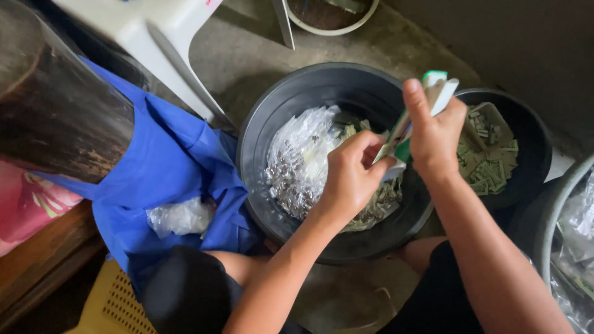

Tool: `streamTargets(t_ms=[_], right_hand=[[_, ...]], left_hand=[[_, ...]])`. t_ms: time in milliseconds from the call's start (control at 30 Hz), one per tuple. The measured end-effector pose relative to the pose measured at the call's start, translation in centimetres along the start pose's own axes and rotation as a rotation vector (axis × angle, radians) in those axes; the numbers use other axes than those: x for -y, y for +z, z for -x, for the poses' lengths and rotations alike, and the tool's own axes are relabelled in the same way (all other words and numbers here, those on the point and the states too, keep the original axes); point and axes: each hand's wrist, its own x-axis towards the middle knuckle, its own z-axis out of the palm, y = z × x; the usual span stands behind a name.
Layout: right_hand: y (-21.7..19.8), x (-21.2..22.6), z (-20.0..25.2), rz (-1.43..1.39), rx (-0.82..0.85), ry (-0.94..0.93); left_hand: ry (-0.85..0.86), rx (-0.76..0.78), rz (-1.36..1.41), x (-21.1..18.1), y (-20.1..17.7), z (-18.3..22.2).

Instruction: Stapling paper labels onto the tops of small plastic bags containing food items.

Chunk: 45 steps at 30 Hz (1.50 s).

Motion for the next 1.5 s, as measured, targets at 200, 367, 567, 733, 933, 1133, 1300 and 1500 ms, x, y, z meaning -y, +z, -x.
streamTargets(t_ms=[200, 367, 567, 733, 933, 1133, 1300, 1500], right_hand=[[0.2, 0.9, -0.3, -0.072, -0.043, 0.001], [0.0, 5.9, 0.5, 0.026, 0.078, -0.11], [-0.2, 4.5, 0.0, 0.031, 0.051, -0.101], [-0.9, 6.2, 0.6, -0.046, 0.029, -0.051], [-1.5, 5.9, 1.1, 0.008, 0.073, -0.03], [-0.5, 4.1, 1.1, 0.076, 0.027, -0.11], [-0.7, 0.5, 1.1, -0.019, 0.009, -0.079], [-1.7, 9.0, 1.2, -0.36, 0.093, 0.257]], left_hand=[[0.018, 0.013, -0.031, -0.3, -0.7, -1.7], [0.083, 0.237, -0.011, -1.8, -2.1, -2.5], [0.097, 0.216, -0.039, -1.2, -1.1, -2.1], [0.065, 0.147, -0.032, -1.2, -1.1, -2.2], [0.016, 0.203, -0.053, -1.1, -0.8, -1.6], [-0.053, 0.197, -0.044, -2.1, -0.1, -0.4], [-0.141, 0.113, 0.001, -0.3, 0.4, 0.4], [-0.158, 0.259, -0.065, 0.3, -2.6, -0.5]])
